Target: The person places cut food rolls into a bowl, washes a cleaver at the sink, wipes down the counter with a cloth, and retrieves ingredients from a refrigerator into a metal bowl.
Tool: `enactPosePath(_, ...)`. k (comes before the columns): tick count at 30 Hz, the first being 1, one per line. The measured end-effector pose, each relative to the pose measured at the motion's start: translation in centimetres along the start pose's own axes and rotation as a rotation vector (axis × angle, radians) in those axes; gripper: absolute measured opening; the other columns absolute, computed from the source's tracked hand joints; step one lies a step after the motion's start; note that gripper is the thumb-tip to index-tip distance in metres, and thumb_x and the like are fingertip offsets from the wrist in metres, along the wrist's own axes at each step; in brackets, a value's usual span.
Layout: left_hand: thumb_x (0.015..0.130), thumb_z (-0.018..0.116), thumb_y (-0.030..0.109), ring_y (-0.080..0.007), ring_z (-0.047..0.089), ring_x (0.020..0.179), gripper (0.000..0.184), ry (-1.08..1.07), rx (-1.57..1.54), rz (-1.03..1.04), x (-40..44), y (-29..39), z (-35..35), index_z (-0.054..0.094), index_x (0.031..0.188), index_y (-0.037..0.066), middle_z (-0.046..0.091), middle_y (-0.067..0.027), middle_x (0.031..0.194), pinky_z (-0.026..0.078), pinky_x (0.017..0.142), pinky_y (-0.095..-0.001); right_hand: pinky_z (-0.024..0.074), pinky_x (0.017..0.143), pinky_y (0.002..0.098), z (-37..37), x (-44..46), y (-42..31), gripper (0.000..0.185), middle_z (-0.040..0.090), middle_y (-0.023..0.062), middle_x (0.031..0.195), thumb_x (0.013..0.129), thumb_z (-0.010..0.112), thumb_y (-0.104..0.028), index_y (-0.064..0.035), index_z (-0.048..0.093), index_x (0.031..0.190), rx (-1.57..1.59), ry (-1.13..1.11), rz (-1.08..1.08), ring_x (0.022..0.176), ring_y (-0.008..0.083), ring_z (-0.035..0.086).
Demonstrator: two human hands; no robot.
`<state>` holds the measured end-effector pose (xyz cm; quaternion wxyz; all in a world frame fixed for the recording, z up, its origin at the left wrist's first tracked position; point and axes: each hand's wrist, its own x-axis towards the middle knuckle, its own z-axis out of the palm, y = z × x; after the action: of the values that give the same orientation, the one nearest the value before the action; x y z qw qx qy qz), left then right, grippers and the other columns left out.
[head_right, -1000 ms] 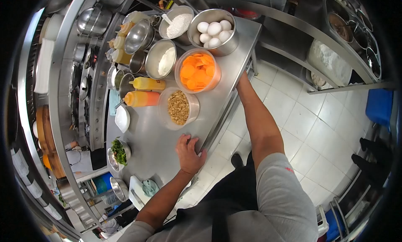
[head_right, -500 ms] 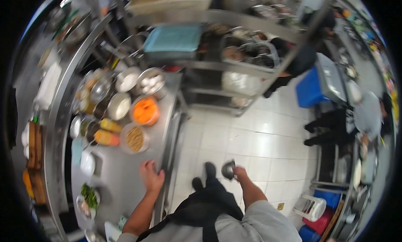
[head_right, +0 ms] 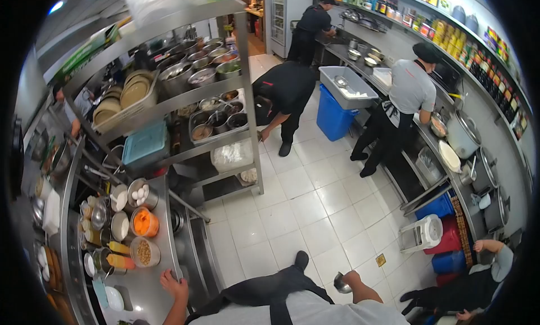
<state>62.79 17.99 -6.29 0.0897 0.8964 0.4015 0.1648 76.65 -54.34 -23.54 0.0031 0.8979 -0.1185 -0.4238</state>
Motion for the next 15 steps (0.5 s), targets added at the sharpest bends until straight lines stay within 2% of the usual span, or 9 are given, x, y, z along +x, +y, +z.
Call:
enactPosePath(2,0.063,0.074,0.008,-0.0391,0.042,0.125,0.065,-0.041,0.022,-0.044,0.2,-0.2,0.4,0.05,0.124,0.009,0.044,-0.0171,0.131,0.036,0.102,-0.0524,0.0549,0.082,0.0391,0.5,2.6,0.8,0.032,0.072,0.0175,0.102,0.075,0.065,-0.029,-0.0079,0.075,0.097,-0.154,-0.025,-0.135,0.095,0.0335,0.07)
enactPosePath(3,0.063,0.074,0.008,-0.0388,0.042,0.124,0.065,-0.064,0.019,-0.067,0.6,-0.4,0.8,0.05,0.124,0.008,0.045,-0.0171,0.13,0.036,0.102,-0.0525,0.054,0.085,0.0404,0.4,3.9,0.9,0.031,0.072,0.0162,0.103,0.078,0.062,-0.03,-0.0085,0.075,0.097,-0.163,-0.058,-0.129,0.097,0.0331,0.069)
enactPosePath(5,0.063,0.074,0.008,-0.0386,0.043,0.123,0.066,-0.089,0.052,-0.149,-0.1,1.0,1.0,0.05,0.124,0.008,0.046,-0.0173,0.129,0.037,0.101,-0.0527,0.0533,0.085,0.0425,0.2,7.2,2.2,0.032,0.072,0.0151,0.103,0.08,0.059,-0.031,-0.0089,0.075,0.096,-0.295,-0.013,-0.392,0.096,0.0337,0.069)
enactPosePath(6,0.063,0.073,0.008,-0.0386,0.044,0.123,0.066,-0.084,0.08,-0.202,-0.1,2.7,0.7,0.049,0.124,0.008,0.046,-0.0176,0.128,0.037,0.101,-0.0527,0.0533,0.085,0.0432,-0.5,8.7,2.6,0.034,0.072,0.0148,0.103,0.081,0.058,-0.033,-0.0088,0.075,0.096,-0.292,0.017,-0.416,0.096,0.0339,0.069)
enactPosePath(7,0.063,0.073,0.008,-0.0386,0.044,0.122,0.066,-0.079,0.107,-0.253,-0.1,4.3,0.7,0.049,0.125,0.007,0.047,-0.0179,0.127,0.037,0.101,-0.0528,0.0533,0.084,0.0439,-0.4,10.9,3.2,0.035,0.071,0.0145,0.104,0.082,0.057,-0.036,-0.0087,0.075,0.095,-0.286,0.048,-0.439,0.096,0.0342,0.068)
enactPosePath(8,0.063,0.073,0.008,-0.039,0.045,0.121,0.066,-0.037,0.133,-0.213,-0.7,5.4,0.8,0.049,0.125,0.007,0.047,-0.0185,0.126,0.037,0.101,-0.0526,0.0545,0.07,0.0432,0.0,12.7,3.7,0.03,0.073,0.0101,0.088,0.083,0.058,-0.036,-0.0124,0.075,0.088,-0.263,0.187,-0.43,0.084,0.0287,0.07)
enactPosePath(11,0.063,0.075,0.011,-0.0409,0.045,0.12,0.067,0.054,0.165,-0.103,-4.2,8.6,2.8,0.05,0.125,0.007,0.047,-0.0203,0.126,0.039,0.1,-0.0519,0.0549,0.073,0.0398,-2.2,15.9,4.3,0.038,0.072,0.0136,0.087,0.09,0.055,-0.042,-0.0093,0.074,0.087,-0.005,0.201,-0.341,0.085,0.0299,0.07)
enactPosePath(13,0.063,0.077,0.015,-0.0432,0.046,0.118,0.069,0.071,0.122,-0.046,-7.6,10.6,5.9,0.05,0.126,0.007,0.046,-0.0215,0.128,0.04,0.098,-0.0515,0.0544,0.074,0.0399,-5.3,16.2,4.3,0.041,0.072,0.0138,0.089,0.091,0.054,-0.045,-0.0086,0.074,0.087,0.009,0.155,-0.352,0.086,0.0312,0.069)
enactPosePath(15,0.066,0.075,0.016,-0.0417,0.047,0.113,0.061,-0.098,0.043,-0.047,-10.0,12.9,8.4,0.052,0.122,0.007,0.048,-0.0209,0.122,0.041,0.095,-0.0509,0.0539,0.078,0.0404,-7.9,16.9,4.2,0.044,0.072,0.0141,0.094,0.092,0.052,-0.045,-0.0076,0.074,0.09,0.036,0.115,-0.351,0.089,0.0324,0.069)
